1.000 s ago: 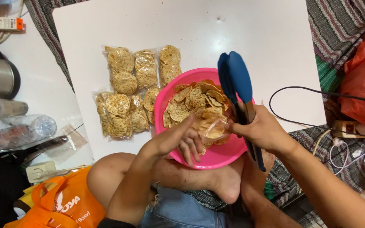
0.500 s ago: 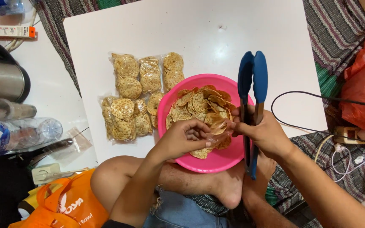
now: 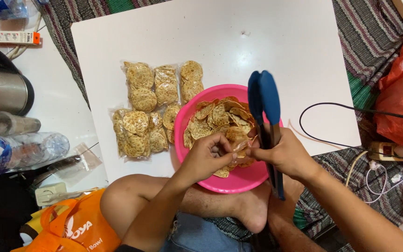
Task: Packaging thin chips into small plastic bags using tongs and hands while sitting on the floor.
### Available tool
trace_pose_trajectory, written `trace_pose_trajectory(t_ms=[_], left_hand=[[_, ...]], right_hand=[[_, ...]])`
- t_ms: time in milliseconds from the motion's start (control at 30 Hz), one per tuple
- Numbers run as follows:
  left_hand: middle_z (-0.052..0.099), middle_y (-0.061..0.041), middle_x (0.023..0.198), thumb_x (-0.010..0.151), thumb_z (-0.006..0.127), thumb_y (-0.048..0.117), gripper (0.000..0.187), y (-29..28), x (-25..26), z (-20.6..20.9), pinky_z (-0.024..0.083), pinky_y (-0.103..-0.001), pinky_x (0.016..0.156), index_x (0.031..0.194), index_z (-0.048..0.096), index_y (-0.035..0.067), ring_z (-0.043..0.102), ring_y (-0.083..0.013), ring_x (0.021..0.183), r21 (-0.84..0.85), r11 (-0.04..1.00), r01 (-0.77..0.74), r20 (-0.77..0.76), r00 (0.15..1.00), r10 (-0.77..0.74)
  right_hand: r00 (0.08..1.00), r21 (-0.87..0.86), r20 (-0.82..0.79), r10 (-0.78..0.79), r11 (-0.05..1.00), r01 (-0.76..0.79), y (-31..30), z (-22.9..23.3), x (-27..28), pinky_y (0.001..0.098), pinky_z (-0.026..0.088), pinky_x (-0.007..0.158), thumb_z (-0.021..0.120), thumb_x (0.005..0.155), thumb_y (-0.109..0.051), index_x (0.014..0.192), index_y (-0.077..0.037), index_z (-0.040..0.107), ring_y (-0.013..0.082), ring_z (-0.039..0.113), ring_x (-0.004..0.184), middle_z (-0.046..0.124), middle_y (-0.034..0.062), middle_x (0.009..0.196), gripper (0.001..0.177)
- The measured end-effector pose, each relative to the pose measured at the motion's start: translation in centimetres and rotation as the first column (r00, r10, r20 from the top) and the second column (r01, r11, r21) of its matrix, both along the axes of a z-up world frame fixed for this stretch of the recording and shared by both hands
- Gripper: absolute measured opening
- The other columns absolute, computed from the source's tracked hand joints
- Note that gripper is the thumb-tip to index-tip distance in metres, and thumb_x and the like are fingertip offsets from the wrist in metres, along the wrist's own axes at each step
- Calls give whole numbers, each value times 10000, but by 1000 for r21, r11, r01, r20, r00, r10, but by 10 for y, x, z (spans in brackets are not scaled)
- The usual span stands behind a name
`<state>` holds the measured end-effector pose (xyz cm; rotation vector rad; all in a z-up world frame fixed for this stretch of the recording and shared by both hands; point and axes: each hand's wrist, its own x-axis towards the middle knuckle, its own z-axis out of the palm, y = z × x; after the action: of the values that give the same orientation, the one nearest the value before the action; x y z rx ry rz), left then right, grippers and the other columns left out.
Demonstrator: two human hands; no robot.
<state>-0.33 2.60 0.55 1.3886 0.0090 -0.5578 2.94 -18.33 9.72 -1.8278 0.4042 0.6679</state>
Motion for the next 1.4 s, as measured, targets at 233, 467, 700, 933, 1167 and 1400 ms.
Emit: trace_pose_trajectory(t_ms=[233, 467, 700, 933, 1167, 1400], left_hand=[[575, -61, 689, 779, 797, -8, 181, -7, -6, -8, 514, -231, 493, 915, 680, -27, 620, -109, 602, 63, 990, -124, 52, 991, 121], [584, -141, 542, 754, 707, 110, 89, -12, -11, 35, 506, -448, 509, 752, 620, 132, 669, -391, 574, 555, 805, -209, 417, 907, -51], [579, -38, 407, 806, 686, 234, 415, -1, -11, 29, 450, -297, 473, 518, 402, 140, 613, -204, 427, 344, 938, -29, 199, 979, -43], [734, -194, 845, 929, -106, 896, 1154, 7, -7, 4, 620, -339, 605, 851, 671, 47, 758, -296, 784, -243, 862, 445, -338, 794, -505], [526, -205, 1479, 931, 164, 854, 996, -29, -1, -5, 539, -511, 1022, 1603, 371, 148, 601, -344, 1244, -691, 644, -328, -558, 809, -186], [561, -218, 1483, 997, 365, 645, 678, -18, 14, 10, 519, -514, 957, 1376, 594, 133, 589, -364, 1242, -509, 624, -593, -634, 749, 195]], right_hand=[[1000, -185, 20, 13, 983, -9, 9, 1, -3, 322, 484, 566, 850, 677, -66, 706, -24, 741, 230, 610, 515, 634, 112, 524, 120], [984, -487, 28, 176, 862, -140, 23, 5, -10, 477, 532, 709, 838, 678, -236, 891, -75, 679, 417, 717, 799, 693, 193, 693, 311], [985, -521, 96, 140, 851, -70, 23, 11, -19, 458, 533, 682, 796, 700, -201, 886, -82, 711, 415, 719, 795, 676, 203, 692, 237], [938, -341, 329, -109, 913, 226, 0, 26, -22, 372, 504, 485, 774, 725, -107, 834, -118, 756, 304, 629, 407, 629, 157, 512, 111], [905, -281, 410, 116, 960, 4, -5, 23, -45, 276, 519, 461, 755, 696, -75, 916, -47, 765, 156, 663, 495, 767, 55, 676, 222], [974, -264, 214, 74, 964, -15, -5, -1, -53, 276, 557, 601, 796, 722, -107, 1005, -25, 778, 155, 713, 646, 808, 60, 794, 295]])
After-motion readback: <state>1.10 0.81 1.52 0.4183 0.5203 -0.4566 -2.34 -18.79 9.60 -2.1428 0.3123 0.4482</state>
